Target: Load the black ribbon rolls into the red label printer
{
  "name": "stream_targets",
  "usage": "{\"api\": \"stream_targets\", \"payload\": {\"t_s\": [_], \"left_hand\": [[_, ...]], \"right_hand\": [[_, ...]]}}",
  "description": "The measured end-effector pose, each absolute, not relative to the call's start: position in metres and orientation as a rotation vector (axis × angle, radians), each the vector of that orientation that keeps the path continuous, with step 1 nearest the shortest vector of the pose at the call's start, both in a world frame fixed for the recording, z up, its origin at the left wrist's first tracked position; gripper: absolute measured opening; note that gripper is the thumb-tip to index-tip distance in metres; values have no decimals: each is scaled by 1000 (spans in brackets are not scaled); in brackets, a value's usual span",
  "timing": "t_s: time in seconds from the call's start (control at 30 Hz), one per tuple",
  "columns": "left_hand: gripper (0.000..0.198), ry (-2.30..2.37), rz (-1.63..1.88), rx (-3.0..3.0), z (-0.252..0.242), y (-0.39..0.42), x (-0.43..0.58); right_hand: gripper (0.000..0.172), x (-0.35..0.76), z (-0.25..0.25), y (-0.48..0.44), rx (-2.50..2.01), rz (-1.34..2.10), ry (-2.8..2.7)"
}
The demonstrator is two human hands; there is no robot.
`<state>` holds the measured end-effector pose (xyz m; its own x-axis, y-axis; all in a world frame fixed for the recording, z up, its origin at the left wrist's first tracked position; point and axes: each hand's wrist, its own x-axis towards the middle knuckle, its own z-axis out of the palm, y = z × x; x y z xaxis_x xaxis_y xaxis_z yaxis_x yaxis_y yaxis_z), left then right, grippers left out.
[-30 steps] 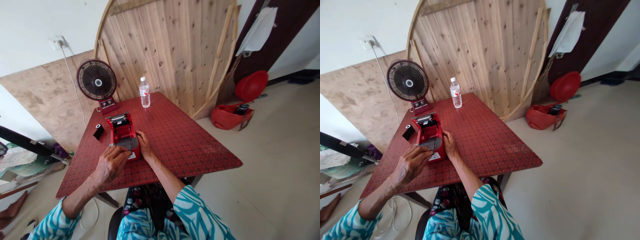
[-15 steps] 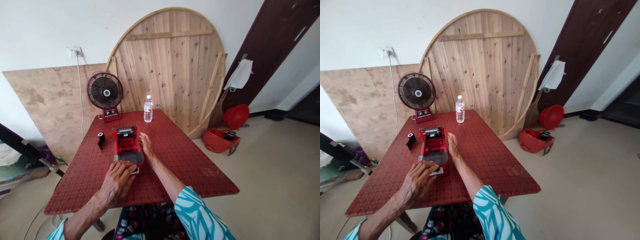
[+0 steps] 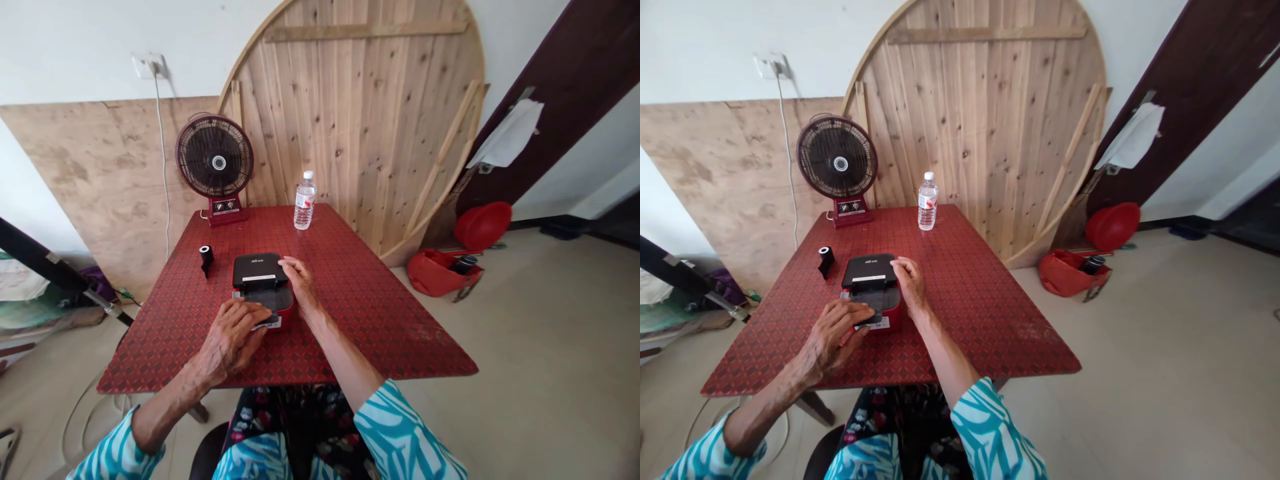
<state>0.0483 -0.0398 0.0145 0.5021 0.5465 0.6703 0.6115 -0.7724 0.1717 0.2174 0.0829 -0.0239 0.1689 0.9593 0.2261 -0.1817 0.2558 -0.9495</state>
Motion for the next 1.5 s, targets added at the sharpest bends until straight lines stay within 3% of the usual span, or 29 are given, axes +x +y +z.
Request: {"api": "stream_targets", "payload": {"t_s": [0.27, 0.47, 0.83, 1.03, 1.2, 1.5], "left_hand": [[29, -1387, -1246, -2485, 26, -10, 16], [32, -1304, -1015, -2491, 10, 4, 6], [33, -1300, -969, -2550, 13, 6, 3], [40, -1617, -1556, -2689, 10, 14, -5], [52, -2169, -2214, -2311, 12, 20, 5], [67, -2326, -2549, -2376, 16, 36, 21]], "right_hand": [[28, 216, -28, 72, -912, 1167, -1025], [31, 219, -28, 72, -932, 1101, -1130], [37, 222, -23, 73, -908, 970, -1315], [36, 220, -24, 75, -908, 1028, -1235], [40, 219, -25, 71, -930, 1148, -1107], [42, 221, -22, 70, -921, 1244, -1114]]}}
